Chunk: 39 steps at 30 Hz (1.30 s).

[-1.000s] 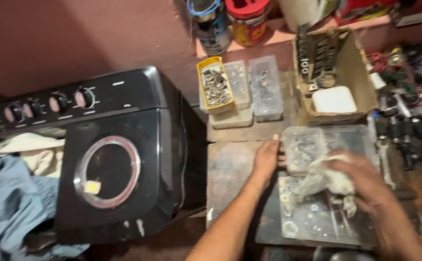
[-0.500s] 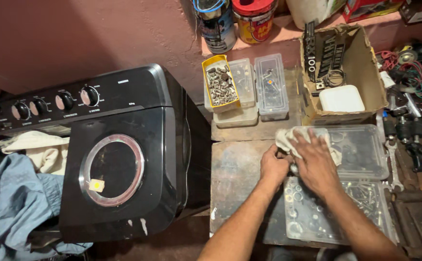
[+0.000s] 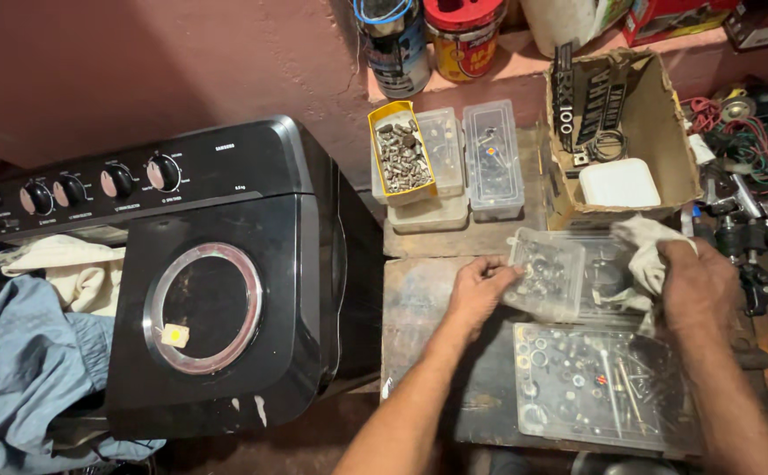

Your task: The person sorts various metal washers, screws, and bolts from a cloth and small containers into different plastic storage bins by hand.

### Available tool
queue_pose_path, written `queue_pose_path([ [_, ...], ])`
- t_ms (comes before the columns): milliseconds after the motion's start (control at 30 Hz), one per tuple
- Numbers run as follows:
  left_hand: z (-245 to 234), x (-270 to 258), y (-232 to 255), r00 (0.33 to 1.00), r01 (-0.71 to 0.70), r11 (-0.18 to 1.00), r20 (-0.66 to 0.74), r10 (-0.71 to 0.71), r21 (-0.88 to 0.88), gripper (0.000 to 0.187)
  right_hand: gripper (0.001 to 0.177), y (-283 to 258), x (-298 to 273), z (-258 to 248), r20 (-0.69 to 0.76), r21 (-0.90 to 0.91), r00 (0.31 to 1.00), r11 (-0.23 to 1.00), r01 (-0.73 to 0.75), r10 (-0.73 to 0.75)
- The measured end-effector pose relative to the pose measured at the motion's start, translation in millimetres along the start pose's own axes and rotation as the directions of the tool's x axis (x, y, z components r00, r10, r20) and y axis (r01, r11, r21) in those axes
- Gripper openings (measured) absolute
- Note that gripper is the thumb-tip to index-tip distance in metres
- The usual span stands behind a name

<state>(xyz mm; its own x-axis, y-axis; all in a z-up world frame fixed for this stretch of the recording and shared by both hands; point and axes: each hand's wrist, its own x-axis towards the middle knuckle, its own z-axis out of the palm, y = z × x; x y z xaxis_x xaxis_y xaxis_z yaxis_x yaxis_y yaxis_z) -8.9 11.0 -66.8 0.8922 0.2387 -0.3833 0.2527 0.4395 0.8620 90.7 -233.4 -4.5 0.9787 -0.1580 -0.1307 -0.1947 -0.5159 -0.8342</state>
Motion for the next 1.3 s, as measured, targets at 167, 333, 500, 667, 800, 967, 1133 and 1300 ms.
queue_pose_path([
  [167, -20.0, -12.6, 42.6, 0.968, 0.015, 0.995, 0.246, -0.040, 0.102, 0.038, 0.058, -72.4, -19.3, -14.6, 0.293, -0.180, 0.954, 0.977, 0.112, -0.056],
  [333, -10.3, -23.8, 80.1, 0.957, -0.032, 0.998, 0.287, 0.044, -0.047, 0.036, 0.069, -100.7, -34.6, 10.1, 0.685, 0.163, 0.696, 0.976, 0.141, -0.215],
  [500, 8.9, -33.9, 90.0, 0.989, -0.142, 0.972, 0.023, 0.149, -0.187, 0.037, 0.048, -89.7, -45.0, 25.1, 0.618, 0.394, 0.778, 0.901, -0.183, -0.112],
  [667, 14.4, -37.2, 83.5, 0.963, -0.266, 0.955, 0.009, 0.270, -0.127, 0.033, 0.041, -73.4, -50.7, 30.2, 0.553, 0.460, 0.824, 0.871, -0.173, -0.128],
  [800, 15.9, -41.6, 81.7, 0.962, -0.272, 0.955, -0.001, 0.274, -0.119, 0.035, 0.037, -63.2, -52.5, 36.3, 0.510, 0.482, 0.852, 0.860, -0.169, -0.119],
  [967, 14.3, -39.0, 65.6, 0.930, -0.363, 0.930, -0.032, 0.365, 0.058, 0.022, 0.035, -60.6, -63.1, 40.2, 0.476, 0.524, 0.872, 0.832, -0.180, -0.112],
  [1133, 8.8, -37.4, 50.8, 0.941, -0.318, 0.943, -0.087, 0.327, 0.098, 0.022, 0.032, -60.9, -77.0, 40.3, 0.453, 0.526, 0.886, 0.832, -0.179, -0.095],
  [1300, 7.0, -39.0, 43.6, 0.954, -0.293, 0.956, -0.073, 0.292, -0.014, 0.023, 0.030, -54.8, -78.9, 45.2, 0.475, 0.526, 0.879, 0.815, -0.244, -0.043],
])
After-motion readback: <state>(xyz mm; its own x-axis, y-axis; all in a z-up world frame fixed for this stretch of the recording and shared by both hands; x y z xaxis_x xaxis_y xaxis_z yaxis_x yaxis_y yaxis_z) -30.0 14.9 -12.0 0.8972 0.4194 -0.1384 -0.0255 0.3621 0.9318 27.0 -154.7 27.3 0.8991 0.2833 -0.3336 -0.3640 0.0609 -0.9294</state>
